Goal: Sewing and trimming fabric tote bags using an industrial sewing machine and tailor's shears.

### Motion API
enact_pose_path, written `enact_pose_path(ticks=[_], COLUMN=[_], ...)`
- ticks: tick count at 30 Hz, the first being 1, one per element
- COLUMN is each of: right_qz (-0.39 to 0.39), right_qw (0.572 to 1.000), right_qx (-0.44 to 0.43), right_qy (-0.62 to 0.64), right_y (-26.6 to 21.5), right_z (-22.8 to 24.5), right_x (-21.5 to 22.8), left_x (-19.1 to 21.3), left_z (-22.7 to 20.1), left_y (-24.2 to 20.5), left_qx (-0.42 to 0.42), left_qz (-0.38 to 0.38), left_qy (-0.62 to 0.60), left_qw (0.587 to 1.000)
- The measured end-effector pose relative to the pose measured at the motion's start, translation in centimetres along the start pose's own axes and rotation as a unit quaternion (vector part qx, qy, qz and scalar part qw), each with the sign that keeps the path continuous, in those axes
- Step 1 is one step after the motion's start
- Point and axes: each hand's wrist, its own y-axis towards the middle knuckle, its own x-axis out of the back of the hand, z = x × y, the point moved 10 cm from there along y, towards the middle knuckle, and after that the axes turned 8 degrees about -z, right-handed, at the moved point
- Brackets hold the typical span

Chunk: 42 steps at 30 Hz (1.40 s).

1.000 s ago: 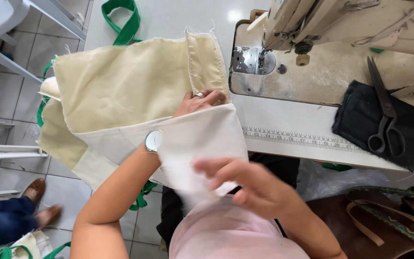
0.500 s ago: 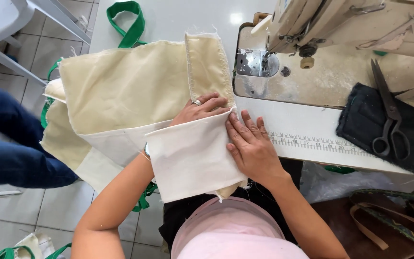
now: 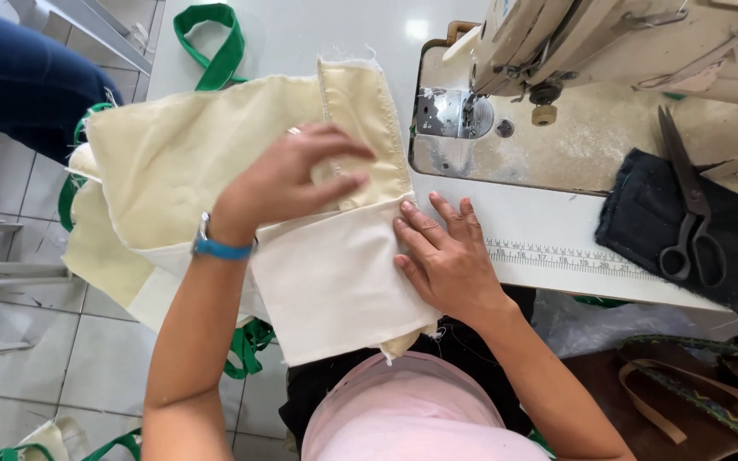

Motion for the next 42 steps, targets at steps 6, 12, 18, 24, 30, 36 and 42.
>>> enact_pose_path(ticks=[6, 12, 18, 24, 30, 36, 42], right_qz=[0.012, 0.004, -0.023, -0.019, 0.047, 0.063, 0.05], right_qw=[1.0, 0.999, 0.992, 0.998, 0.996, 0.996, 0.996], right_qx=[0.004, -0.005, -0.034, -0.004, -0.002, -0.015, -0.013], right_qy=[-0.012, 0.041, 0.123, 0.065, 0.071, 0.068, 0.067], right_y=[-0.4, -0.1, -0.1, 0.0, 0.2, 0.0, 0.2], right_z=[-0.5, -0.6, -1.7, -0.9, -0.7, -1.0, -0.8], right_x=[-0.6, 0.6, 0.5, 0.8, 0.2, -0.3, 0.1], left_x=[-11.4, -10.6, -10.1, -9.7, -9.9, -10.5, -10.4], left_z=[2.9, 4.0, 3.7, 2.8, 2.5, 3.1, 3.0], left_y=[-3.0, -3.8, -3.7, -3.8, -3.7, -3.7, -3.7], left_qx=[-0.045, -0.162, -0.152, -0.168, -0.157, -0.155, -0.155], left_qz=[0.089, -0.107, -0.123, -0.135, -0.067, -0.059, -0.063], left_qy=[0.27, 0.29, 0.274, 0.273, 0.213, 0.233, 0.231], left_qw=[0.958, 0.937, 0.941, 0.937, 0.962, 0.958, 0.959])
